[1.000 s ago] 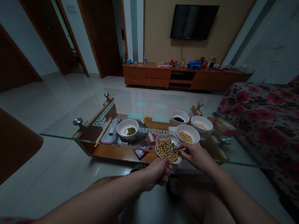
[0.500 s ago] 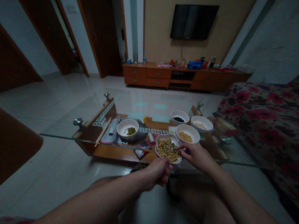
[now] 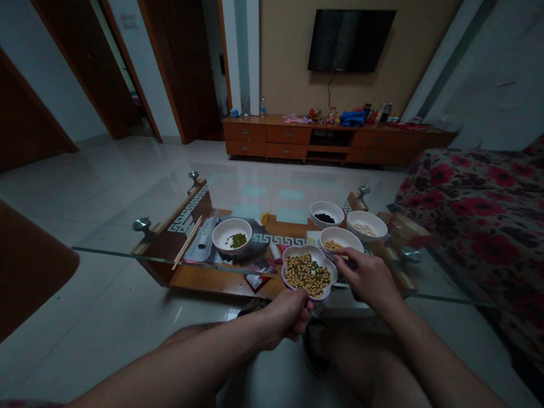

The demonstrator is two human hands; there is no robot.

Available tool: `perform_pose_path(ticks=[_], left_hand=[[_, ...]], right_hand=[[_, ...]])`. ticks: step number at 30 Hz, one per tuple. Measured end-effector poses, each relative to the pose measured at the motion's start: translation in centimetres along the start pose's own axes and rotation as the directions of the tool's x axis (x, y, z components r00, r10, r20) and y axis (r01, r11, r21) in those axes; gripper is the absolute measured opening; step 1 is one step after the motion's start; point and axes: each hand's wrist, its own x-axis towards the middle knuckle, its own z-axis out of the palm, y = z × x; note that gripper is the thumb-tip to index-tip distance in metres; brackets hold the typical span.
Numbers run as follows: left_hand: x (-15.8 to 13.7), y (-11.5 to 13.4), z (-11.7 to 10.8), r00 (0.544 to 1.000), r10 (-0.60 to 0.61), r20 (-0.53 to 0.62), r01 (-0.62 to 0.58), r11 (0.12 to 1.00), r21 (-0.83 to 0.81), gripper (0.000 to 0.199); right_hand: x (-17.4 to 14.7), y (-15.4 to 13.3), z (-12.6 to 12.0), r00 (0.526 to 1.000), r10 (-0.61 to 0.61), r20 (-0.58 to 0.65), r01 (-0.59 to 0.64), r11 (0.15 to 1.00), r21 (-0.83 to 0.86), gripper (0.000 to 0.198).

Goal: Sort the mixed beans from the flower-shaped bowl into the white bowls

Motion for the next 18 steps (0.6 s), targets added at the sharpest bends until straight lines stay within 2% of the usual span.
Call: perform_pose_path(ticks=[3, 5, 7, 9, 11, 13, 14, 16, 18], left_hand=[[-0.2, 0.1, 0.0, 1.000, 0.003, 0.009, -0.003, 1.000, 0.006, 0.019], [-0.3, 0.4, 0.0, 1.000, 0.008, 0.018, -0.008, 1.000, 0.003, 0.018], [-0.5, 0.8, -0.1, 1.000, 0.017, 0.020, -0.017, 1.000, -0.013, 0.018], [-0.7, 1.3, -0.3, 1.000, 0.027, 0.010, -0.027, 0.999, -0.036, 0.018], [-0.9, 1.7, -0.6, 1.000, 0.026, -0.004, -0.027, 0.998, -0.056, 0.019], [-1.0, 2.0, -0.8, 1.000, 0.027, -0.014, -0.027, 0.998, -0.065, 0.021], [-1.1, 2.0, -0.8, 0.999, 0.031, -0.015, -0.032, 0.997, -0.065, 0.021], [-1.2, 2.0, -0.8, 0.999, 0.045, -0.019, -0.046, 0.997, -0.056, 0.021], [-1.2, 1.8, -0.6, 0.998, 0.058, -0.026, -0.059, 0.997, -0.039, 0.019]], right_hand=[[0.1, 0.1, -0.6, 0.971, 0.165, -0.170, -0.188, 0.974, -0.125, 0.032], [0.1, 0.3, -0.9, 0.944, 0.247, -0.218, -0.287, 0.941, -0.179, 0.034], [0.1, 0.3, -1.1, 0.927, 0.287, -0.241, -0.335, 0.922, -0.194, 0.035], [0.1, 0.3, -1.1, 0.928, 0.286, -0.239, -0.328, 0.931, -0.161, 0.034], [0.0, 0.0, -1.0, 0.961, 0.223, -0.163, -0.240, 0.966, -0.093, 0.032], [-0.1, -0.5, -0.6, 0.995, 0.102, 0.015, -0.102, 0.995, -0.019, 0.028], [-0.2, -0.9, -0.4, 0.992, 0.038, 0.119, -0.039, 0.999, 0.009, 0.026], [-0.4, -1.7, 0.1, 0.954, -0.058, 0.294, 0.049, 0.998, 0.039, 0.024], [-0.4, -2.6, 0.7, 0.919, -0.105, 0.379, 0.098, 0.994, 0.037, 0.024]])
